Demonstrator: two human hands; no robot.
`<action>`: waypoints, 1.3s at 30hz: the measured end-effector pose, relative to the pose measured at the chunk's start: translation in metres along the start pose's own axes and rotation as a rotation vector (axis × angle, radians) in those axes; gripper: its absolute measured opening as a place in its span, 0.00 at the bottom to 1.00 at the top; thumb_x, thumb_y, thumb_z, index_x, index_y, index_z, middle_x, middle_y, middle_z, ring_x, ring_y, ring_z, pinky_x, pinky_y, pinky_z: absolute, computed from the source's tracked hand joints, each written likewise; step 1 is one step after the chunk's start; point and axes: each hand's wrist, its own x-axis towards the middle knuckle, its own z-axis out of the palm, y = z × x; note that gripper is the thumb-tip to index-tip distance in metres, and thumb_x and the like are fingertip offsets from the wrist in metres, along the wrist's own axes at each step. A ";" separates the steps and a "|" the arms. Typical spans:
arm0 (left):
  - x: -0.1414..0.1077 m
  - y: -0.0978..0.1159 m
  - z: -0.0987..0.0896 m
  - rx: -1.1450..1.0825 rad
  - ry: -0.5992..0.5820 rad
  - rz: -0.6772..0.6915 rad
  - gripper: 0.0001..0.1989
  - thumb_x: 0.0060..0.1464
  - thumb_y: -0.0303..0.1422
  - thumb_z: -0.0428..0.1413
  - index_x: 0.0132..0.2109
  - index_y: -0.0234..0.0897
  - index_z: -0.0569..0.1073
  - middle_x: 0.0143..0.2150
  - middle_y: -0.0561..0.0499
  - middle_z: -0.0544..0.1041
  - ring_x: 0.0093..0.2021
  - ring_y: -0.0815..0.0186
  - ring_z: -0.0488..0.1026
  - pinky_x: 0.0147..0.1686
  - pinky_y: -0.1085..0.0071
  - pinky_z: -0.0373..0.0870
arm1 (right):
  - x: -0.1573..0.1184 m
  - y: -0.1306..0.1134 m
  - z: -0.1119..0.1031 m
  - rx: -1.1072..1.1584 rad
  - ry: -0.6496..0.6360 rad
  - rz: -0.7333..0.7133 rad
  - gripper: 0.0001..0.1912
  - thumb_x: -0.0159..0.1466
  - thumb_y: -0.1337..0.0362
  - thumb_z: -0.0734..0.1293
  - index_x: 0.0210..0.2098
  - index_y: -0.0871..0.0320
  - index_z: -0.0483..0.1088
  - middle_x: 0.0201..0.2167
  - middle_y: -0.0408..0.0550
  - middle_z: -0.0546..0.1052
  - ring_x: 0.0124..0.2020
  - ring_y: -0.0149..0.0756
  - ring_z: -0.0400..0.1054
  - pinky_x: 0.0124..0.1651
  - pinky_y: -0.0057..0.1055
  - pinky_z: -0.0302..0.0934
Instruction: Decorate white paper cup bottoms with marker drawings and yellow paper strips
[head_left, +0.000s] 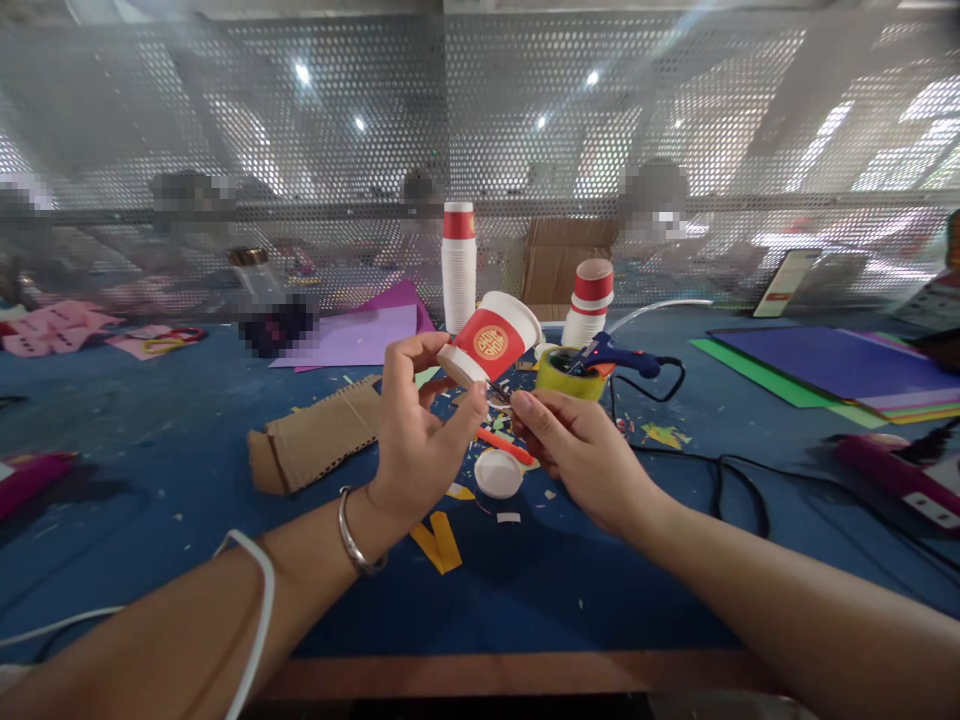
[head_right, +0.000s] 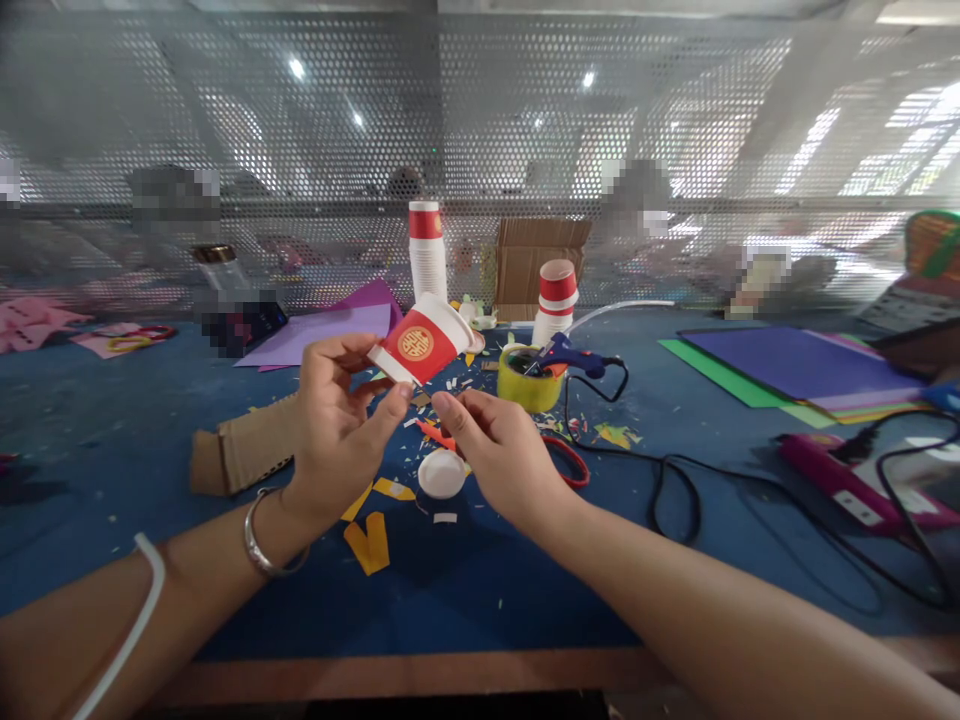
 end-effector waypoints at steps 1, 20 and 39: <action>0.000 0.001 0.000 0.003 0.002 -0.004 0.23 0.50 0.29 0.64 0.52 0.41 0.65 0.49 0.47 0.69 0.49 0.63 0.71 0.45 0.66 0.73 | 0.000 0.000 0.000 -0.001 0.001 -0.001 0.26 0.67 0.41 0.61 0.26 0.57 0.63 0.19 0.37 0.58 0.20 0.26 0.49 0.20 0.26 0.44; -0.016 0.011 0.011 0.039 -0.105 -0.137 0.21 0.52 0.31 0.64 0.51 0.39 0.67 0.49 0.46 0.72 0.49 0.61 0.73 0.46 0.64 0.75 | -0.001 -0.001 0.001 0.078 0.041 -0.061 0.23 0.67 0.45 0.63 0.29 0.58 0.67 0.23 0.40 0.62 0.24 0.27 0.51 0.24 0.26 0.47; -0.005 0.011 0.006 -0.175 -0.126 -0.452 0.17 0.54 0.42 0.63 0.44 0.37 0.71 0.40 0.49 0.78 0.36 0.65 0.77 0.36 0.67 0.76 | 0.000 -0.001 -0.003 -0.018 0.034 -0.054 0.24 0.67 0.43 0.61 0.28 0.56 0.64 0.22 0.39 0.59 0.20 0.26 0.48 0.20 0.27 0.43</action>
